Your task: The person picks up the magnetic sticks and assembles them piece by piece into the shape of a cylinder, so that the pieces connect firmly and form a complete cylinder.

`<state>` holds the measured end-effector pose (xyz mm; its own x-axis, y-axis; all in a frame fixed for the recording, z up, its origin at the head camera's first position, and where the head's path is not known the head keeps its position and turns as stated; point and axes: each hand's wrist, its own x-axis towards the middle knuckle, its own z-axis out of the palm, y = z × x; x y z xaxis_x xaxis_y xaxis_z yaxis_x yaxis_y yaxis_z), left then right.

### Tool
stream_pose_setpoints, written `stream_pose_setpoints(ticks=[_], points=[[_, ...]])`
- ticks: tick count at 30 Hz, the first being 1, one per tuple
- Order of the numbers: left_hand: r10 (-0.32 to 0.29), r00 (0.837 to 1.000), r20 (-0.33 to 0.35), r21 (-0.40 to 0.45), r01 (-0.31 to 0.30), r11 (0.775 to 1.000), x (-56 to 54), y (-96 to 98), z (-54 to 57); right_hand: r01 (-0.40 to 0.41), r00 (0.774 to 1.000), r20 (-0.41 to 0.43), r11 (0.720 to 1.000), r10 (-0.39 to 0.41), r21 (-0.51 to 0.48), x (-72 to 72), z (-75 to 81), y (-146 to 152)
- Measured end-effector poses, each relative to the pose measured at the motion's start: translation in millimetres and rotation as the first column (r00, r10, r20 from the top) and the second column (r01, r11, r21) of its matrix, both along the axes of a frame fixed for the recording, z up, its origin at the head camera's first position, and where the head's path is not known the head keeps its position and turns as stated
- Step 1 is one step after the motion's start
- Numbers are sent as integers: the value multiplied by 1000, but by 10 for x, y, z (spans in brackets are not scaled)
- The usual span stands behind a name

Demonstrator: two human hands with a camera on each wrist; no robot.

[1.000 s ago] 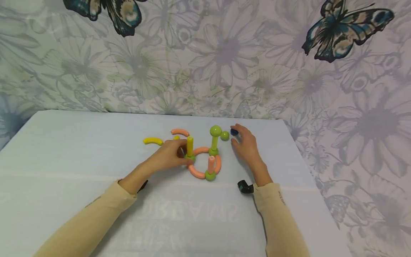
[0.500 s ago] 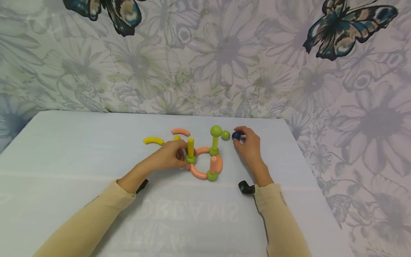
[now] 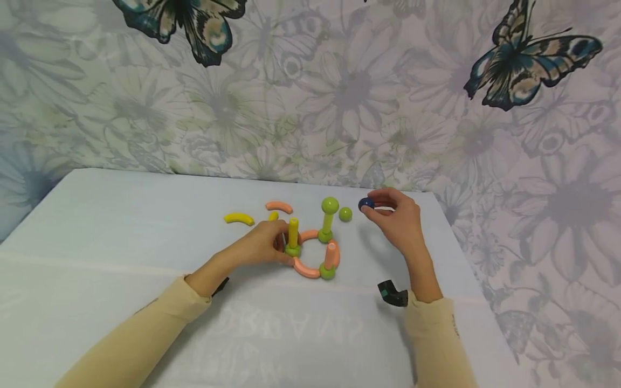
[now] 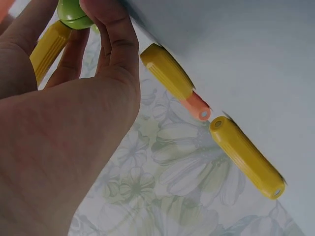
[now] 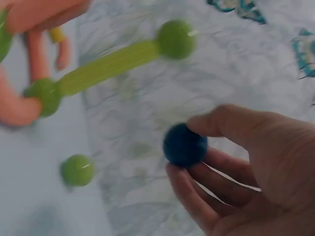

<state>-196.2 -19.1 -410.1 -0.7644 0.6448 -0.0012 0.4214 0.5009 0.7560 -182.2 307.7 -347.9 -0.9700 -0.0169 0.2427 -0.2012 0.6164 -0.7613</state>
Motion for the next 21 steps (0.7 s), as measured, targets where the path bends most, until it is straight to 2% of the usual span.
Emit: stream_pose_setpoints(ticks=[3,5,9,11,13,15,21], points=[[17,999,-27,-21,-17,1000,42,31,4,-114,992,42,992,116,-52,126,210,-2],[32,998,-57,-41,-35,999,71,53,4,-208,976,44,973,213,-94,172,291,-3],[70,991,-110,-78,-79,994,123,101,8,-397,917,0,909,400,-130,202,352,-43],[90,987,-134,-91,-102,991,142,127,2,-462,886,-26,878,462,-124,196,352,-70],[113,982,-152,-97,-129,987,169,151,-1,-499,866,-35,859,499,-115,191,344,-87],[138,977,-161,-96,-154,983,189,178,-15,-513,858,-39,852,512,-104,189,334,-96],[191,963,-191,-94,-211,973,243,248,-18,-509,861,-42,857,507,-79,191,310,-96]])
